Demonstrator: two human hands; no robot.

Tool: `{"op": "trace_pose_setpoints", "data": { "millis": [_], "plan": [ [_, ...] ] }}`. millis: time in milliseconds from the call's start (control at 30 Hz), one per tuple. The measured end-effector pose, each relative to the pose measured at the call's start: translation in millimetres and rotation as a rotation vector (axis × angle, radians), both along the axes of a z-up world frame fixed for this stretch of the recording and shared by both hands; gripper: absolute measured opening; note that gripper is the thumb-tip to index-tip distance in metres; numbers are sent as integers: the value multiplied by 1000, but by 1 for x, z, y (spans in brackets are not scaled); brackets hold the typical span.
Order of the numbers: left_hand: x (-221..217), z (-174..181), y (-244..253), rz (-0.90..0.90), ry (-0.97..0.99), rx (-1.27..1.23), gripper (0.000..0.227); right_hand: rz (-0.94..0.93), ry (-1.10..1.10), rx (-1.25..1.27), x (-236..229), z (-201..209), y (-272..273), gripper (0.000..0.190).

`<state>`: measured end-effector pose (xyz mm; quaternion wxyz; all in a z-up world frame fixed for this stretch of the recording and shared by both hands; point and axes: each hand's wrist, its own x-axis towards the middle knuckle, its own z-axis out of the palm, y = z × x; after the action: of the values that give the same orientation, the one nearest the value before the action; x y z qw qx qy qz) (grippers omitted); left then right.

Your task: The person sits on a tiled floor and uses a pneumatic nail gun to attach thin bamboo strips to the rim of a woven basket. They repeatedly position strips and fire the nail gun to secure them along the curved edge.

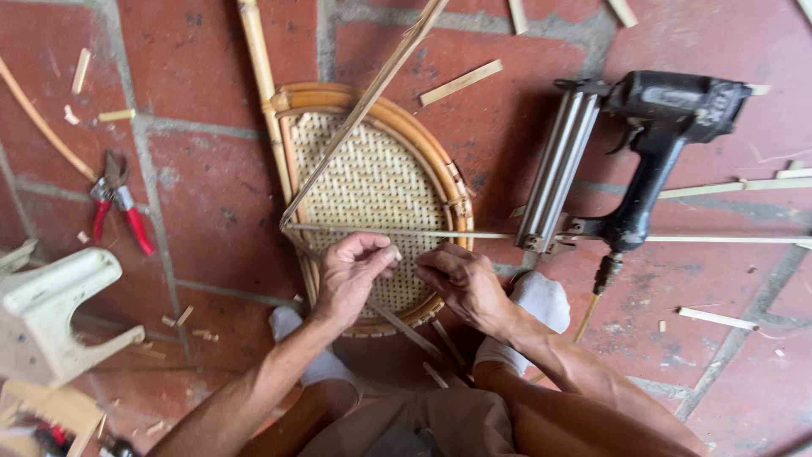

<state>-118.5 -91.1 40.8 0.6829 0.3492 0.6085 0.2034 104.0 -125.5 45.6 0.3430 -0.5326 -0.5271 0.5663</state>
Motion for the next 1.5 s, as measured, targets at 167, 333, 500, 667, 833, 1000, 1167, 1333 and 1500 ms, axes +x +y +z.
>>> {"op": "trace_pose_setpoints", "data": {
  "millis": [167, 333, 500, 667, 833, 1000, 1167, 1333, 1500],
  "plan": [
    [47, 1, 35, 58, -42, 161, 8, -86, -35, 21, 8, -9, 37, 9],
    [73, -6, 66, 97, -16, 19, 12, 5, -76, -124, 39, -20, 71, 12],
    [75, -16, 88, 141, 144, 3, 17, 37, -242, -274, 64, -43, 120, 15],
    [86, -39, 98, 84, 215, 60, 22, 64, -284, -256, 58, -64, 141, 13],
    [86, -46, 98, 105, 219, 42, 22, 97, -295, -235, 53, -69, 140, 12],
    [89, -48, 103, 77, 263, 44, 23, 156, -297, -299, 59, -72, 149, 11],
    [89, -50, 98, 61, 338, 35, 28, 168, -307, -296, 55, -70, 151, 10],
    [95, -50, 98, 106, 258, 86, 29, 191, -300, -319, 60, -70, 154, 12],
    [99, -48, 98, 104, 319, 73, 29, 230, -293, -335, 61, -74, 154, 11]
  ]
}}
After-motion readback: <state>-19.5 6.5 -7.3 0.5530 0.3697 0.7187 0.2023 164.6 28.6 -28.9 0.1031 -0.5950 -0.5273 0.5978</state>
